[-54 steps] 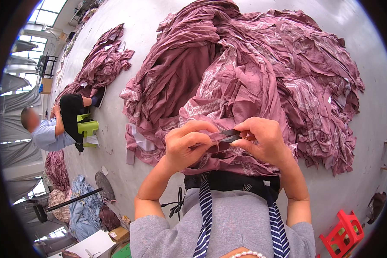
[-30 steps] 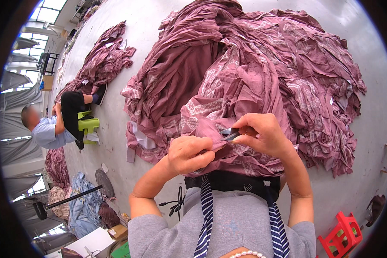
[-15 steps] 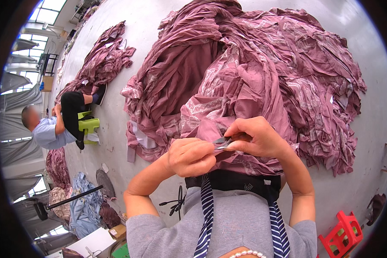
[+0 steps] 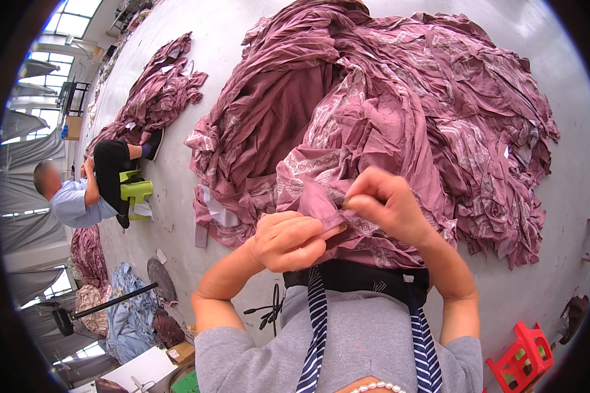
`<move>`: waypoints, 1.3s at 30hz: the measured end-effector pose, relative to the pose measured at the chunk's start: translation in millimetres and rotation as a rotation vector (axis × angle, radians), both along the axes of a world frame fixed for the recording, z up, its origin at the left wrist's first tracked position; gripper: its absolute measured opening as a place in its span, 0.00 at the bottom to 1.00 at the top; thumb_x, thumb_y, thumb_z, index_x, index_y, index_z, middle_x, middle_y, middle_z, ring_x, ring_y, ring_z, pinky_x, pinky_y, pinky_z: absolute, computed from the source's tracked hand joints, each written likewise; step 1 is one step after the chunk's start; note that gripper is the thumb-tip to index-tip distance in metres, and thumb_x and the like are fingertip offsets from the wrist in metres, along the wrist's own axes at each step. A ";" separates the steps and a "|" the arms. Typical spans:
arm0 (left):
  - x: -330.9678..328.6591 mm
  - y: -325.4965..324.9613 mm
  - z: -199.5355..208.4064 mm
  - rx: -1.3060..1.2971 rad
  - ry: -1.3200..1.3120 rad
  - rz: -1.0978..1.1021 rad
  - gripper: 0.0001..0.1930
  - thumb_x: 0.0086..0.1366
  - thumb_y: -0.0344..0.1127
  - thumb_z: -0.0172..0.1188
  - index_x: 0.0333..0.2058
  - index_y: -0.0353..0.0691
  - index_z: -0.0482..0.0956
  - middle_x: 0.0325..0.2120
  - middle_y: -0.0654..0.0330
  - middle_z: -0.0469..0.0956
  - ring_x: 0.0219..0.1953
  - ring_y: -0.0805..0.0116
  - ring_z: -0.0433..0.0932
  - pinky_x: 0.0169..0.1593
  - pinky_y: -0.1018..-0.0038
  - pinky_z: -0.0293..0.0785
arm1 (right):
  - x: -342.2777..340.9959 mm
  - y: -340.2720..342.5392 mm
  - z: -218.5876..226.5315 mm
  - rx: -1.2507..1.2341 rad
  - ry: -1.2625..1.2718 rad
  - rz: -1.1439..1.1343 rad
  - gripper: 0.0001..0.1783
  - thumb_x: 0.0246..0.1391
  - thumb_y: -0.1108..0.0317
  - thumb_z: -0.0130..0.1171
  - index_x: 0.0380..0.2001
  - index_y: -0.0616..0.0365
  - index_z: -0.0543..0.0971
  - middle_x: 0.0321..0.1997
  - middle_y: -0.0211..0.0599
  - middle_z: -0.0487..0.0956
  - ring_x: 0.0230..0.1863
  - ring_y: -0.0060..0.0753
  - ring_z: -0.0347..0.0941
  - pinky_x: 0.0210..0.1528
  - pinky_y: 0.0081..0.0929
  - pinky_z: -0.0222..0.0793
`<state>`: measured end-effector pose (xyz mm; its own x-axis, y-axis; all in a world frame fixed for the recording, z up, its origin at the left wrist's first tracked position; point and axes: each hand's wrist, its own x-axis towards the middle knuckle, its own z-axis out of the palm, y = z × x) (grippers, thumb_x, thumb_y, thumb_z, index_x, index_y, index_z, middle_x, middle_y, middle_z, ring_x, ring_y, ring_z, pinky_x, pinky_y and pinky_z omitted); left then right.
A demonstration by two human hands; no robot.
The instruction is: The person repeatedly picks up pieces of pink patterned fabric from a large pile, unfolds and inspects them by hand, and places them back into the pile. The hands manipulate the fabric continuously without using tools.
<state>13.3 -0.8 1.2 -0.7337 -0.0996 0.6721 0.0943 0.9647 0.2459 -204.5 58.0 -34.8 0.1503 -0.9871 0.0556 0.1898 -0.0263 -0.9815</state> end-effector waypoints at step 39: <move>-46.7 25.0 -107.8 0.323 -0.704 0.360 0.52 0.32 0.38 0.73 0.63 0.54 0.61 0.60 0.41 0.57 0.61 0.48 0.59 0.57 0.53 0.55 | -80.7 64.5 -88.4 0.255 0.104 -0.830 0.06 0.60 0.68 0.56 0.33 0.58 0.72 0.24 0.21 0.72 0.21 0.05 0.57 0.21 0.09 0.51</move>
